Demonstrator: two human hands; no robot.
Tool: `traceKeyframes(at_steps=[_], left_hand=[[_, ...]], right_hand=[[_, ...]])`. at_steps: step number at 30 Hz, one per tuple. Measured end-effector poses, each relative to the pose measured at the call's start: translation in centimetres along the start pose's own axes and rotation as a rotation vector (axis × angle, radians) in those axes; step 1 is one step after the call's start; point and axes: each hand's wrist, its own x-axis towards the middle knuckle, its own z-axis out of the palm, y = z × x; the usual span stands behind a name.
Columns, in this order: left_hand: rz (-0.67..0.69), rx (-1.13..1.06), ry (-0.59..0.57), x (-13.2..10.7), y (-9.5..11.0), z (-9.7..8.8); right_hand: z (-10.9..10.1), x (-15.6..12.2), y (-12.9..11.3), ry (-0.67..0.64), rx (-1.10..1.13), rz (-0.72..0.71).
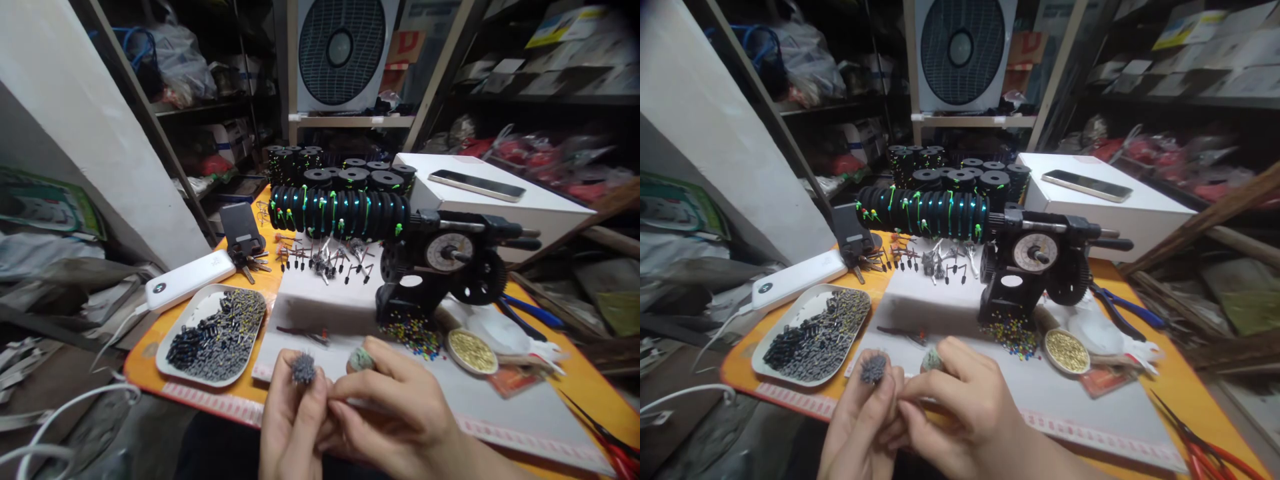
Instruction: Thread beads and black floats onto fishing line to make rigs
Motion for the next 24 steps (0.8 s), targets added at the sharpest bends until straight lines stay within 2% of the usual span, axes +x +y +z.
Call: traceKeyframes(at_steps=[3, 5, 8, 10, 13, 14, 16, 18, 20, 24], left_hand=[[0.154, -0.069, 0.012, 0.3, -0.7, 0.1], [0.352, -0.112, 0.013, 0.8, -0.4, -0.4], [0.671, -0.015, -0.034, 1.6, 2.1, -2.4], [0.808, 0.244, -0.001, 2.1, 5.2, -4.2], [1.04, 0.932, 0.12, 3.3, 10.8, -6.9], [1.035, 1.206, 0.148, 3.8, 12.6, -7.6], [1.039, 1.339, 0.144, 5.1, 15.5, -8.6], [0.951, 1.479, 0.074, 6.6, 17.2, -9.0], [0.845, 1.61, -0.016, 8.2, 17.9, -9.1], [0.669, 1.803, -0.149, 10.4, 17.7, -9.0]], right_hand=[[0.0, -0.1, -0.1, 0.017, -0.047, -0.04], [-0.3, -0.1, 0.0, 0.031, -0.076, -0.036], [-0.7, -0.1, 0.3, 0.011, -0.057, -0.029], [-0.8, -0.1, 0.4, -0.037, -0.039, -0.044], [-0.8, -0.1, 0.4, -0.081, -0.048, -0.041], [-0.7, -0.1, 0.4, -0.083, -0.053, -0.027], [-0.4, 0.0, 0.3, -0.05, -0.063, 0.003], [0.1, 0.4, 0.2, 0.001, -0.067, 0.016], [0.5, 0.8, 0.0, 0.044, -0.068, 0.014], [0.9, 1.1, 0.1, 0.071, -0.06, 0.005]])
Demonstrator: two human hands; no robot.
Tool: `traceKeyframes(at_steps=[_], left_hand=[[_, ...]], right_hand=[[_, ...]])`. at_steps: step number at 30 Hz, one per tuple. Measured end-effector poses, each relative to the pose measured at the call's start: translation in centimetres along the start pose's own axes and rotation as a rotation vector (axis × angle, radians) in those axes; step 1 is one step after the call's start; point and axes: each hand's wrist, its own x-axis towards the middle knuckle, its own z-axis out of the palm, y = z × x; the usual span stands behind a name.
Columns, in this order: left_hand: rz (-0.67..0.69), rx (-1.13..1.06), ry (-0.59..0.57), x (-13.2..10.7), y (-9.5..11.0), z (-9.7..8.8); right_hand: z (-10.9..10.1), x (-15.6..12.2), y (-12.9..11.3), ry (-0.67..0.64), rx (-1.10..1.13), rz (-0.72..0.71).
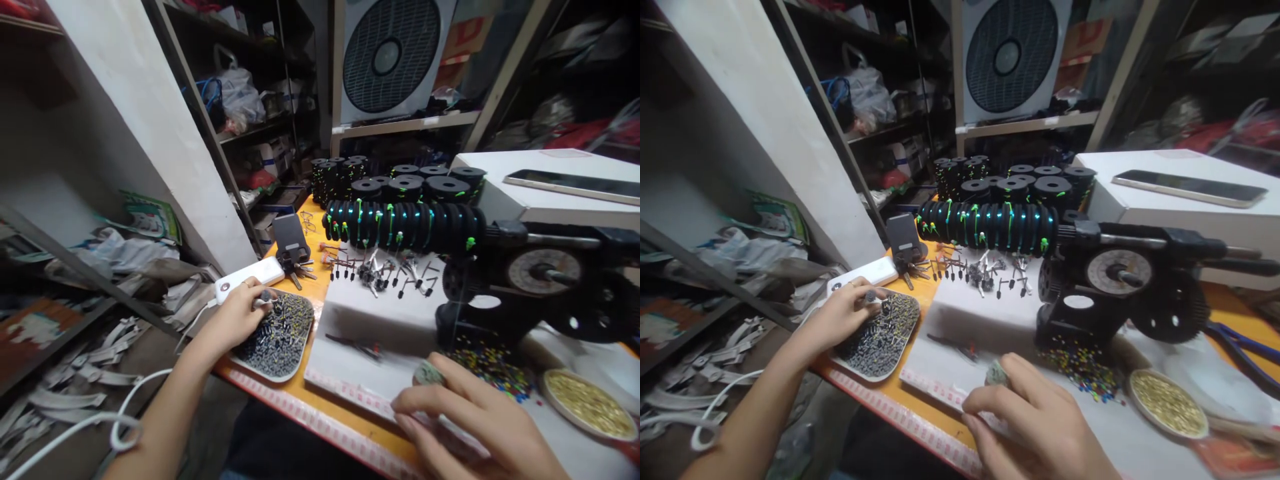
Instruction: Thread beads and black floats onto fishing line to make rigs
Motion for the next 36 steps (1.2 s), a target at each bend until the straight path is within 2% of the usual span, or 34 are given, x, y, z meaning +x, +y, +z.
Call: traceKeyframes(at_steps=[4, 9, 11, 13, 16, 18, 20, 22, 24, 27, 30, 36], left_hand=[[0.002, 0.065, -0.131, 0.6, -0.5, 0.3], [-0.016, 0.052, -0.158, 0.6, -0.4, 0.0], [-0.02, 0.024, -0.13, 0.6, 0.1, -0.3], [-0.035, -0.014, -0.05, 0.3, 1.0, -0.5], [-0.081, -0.114, 0.095, -1.2, 3.7, -0.3], [-0.09, -0.239, 0.107, -2.9, 6.2, 0.7], [-0.078, -0.387, 0.081, -4.8, 8.7, 2.5], [-0.154, -0.809, 0.003, -6.5, 11.0, 4.9], [-0.197, -1.131, -0.006, -7.4, 12.8, 7.2], [-0.263, -1.449, -0.007, -7.9, 14.4, 9.7], [-0.337, -1.581, -0.002, -7.9, 15.0, 10.6], [-0.42, -1.605, -0.037, -8.1, 15.3, 10.3]], right_hand=[[-0.7, -0.7, 0.6, -0.048, 0.007, -0.006], [-1.4, -1.4, 1.1, -0.197, -0.007, -0.043], [-1.4, -1.5, 1.1, -0.205, -0.013, -0.044], [-1.4, -1.4, 1.0, -0.191, -0.018, -0.03], [-1.3, -1.1, 0.6, -0.161, -0.013, 0.025], [-1.3, -1.0, 0.5, -0.143, 0.002, 0.07], [-1.3, -0.9, 0.3, -0.125, 0.023, 0.112], [-1.3, -0.9, 0.2, -0.11, 0.061, 0.138], [-1.3, -1.0, 0.1, -0.109, 0.131, 0.164], [-1.3, -1.0, -0.1, -0.127, 0.265, 0.232], [-1.3, -1.0, -0.3, -0.169, 0.37, 0.282], [-1.3, -0.9, -0.6, -0.168, 0.418, 0.327]])
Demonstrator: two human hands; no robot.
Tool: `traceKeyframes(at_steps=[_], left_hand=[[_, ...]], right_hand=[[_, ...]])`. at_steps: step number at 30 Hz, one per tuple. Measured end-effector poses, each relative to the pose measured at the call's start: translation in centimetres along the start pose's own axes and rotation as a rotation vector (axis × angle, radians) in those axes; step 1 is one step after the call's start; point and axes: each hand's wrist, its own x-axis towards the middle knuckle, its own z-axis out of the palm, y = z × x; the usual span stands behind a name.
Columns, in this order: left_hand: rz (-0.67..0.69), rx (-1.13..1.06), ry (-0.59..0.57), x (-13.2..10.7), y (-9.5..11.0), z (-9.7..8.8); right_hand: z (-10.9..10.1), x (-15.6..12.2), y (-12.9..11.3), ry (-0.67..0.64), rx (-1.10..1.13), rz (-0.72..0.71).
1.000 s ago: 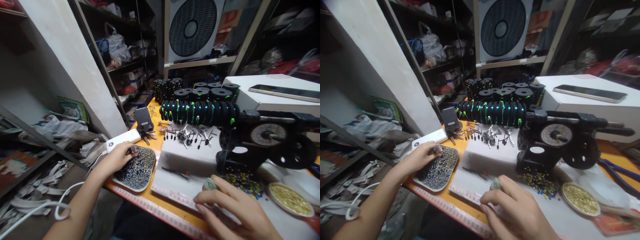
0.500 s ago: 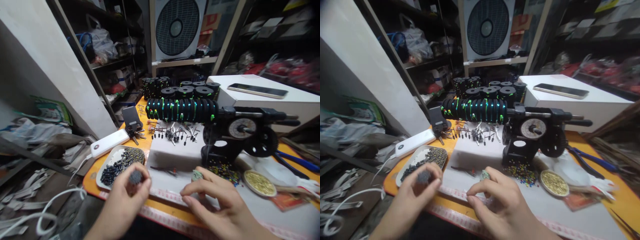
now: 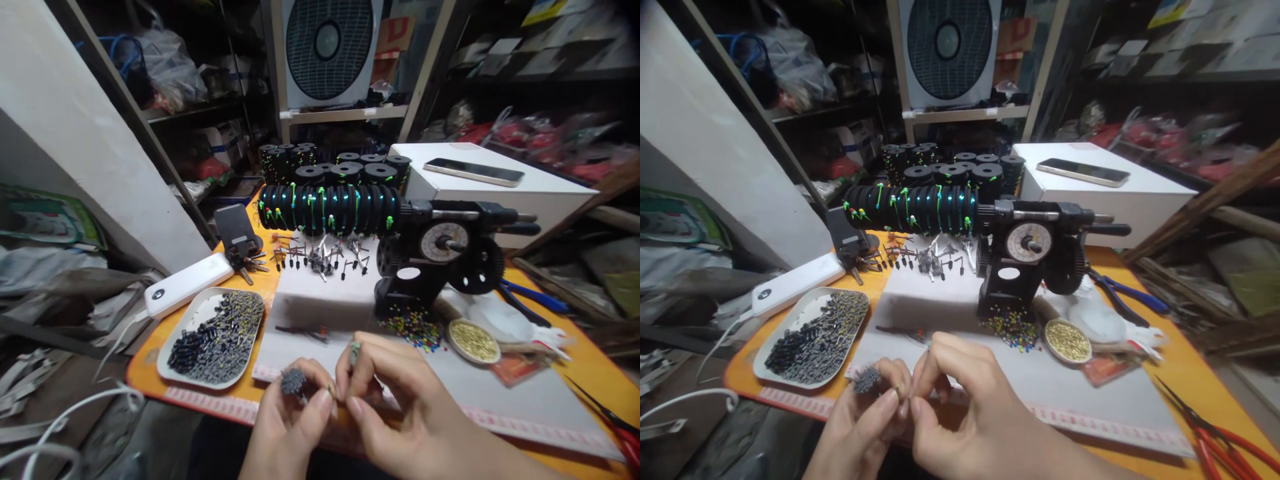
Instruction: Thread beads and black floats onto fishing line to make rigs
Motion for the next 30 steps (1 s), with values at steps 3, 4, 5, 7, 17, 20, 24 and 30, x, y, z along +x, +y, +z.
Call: traceKeyframes(at_steps=[3, 4, 5, 7, 17, 20, 24, 30], left_hand=[[-0.023, -0.028, 0.014, -0.11, 0.09, 0.23], [-0.025, -0.034, 0.015, -0.11, 0.09, 0.31], [-0.024, -0.039, 0.015, -0.11, 0.08, 0.37], [-0.015, -0.043, 0.018, -0.09, 0.04, 0.45], [-0.021, -0.033, 0.032, -0.22, 0.03, 0.45], [0.017, -0.006, 0.039, -0.14, -0.21, 0.38], [0.14, 0.126, 0.083, -0.01, -0.59, 0.16], [0.252, 0.244, 0.197, -0.21, -0.27, 0.62]], right_hand=[[-0.04, -0.08, -0.03, -0.006, 0.015, -0.003], [-0.05, -0.09, -0.02, -0.005, 0.014, -0.004], [-0.07, -0.1, -0.01, -0.003, 0.01, -0.005], [-0.09, -0.12, 0.0, -0.002, 0.007, -0.004], [0.01, -0.13, 0.16, -0.022, 0.016, 0.029], [-0.08, -0.2, 0.35, -0.033, 0.02, 0.031], [-0.37, -0.14, 0.54, -0.022, -0.019, 0.003], [-0.54, 0.25, 0.36, -0.005, -0.073, -0.016]])
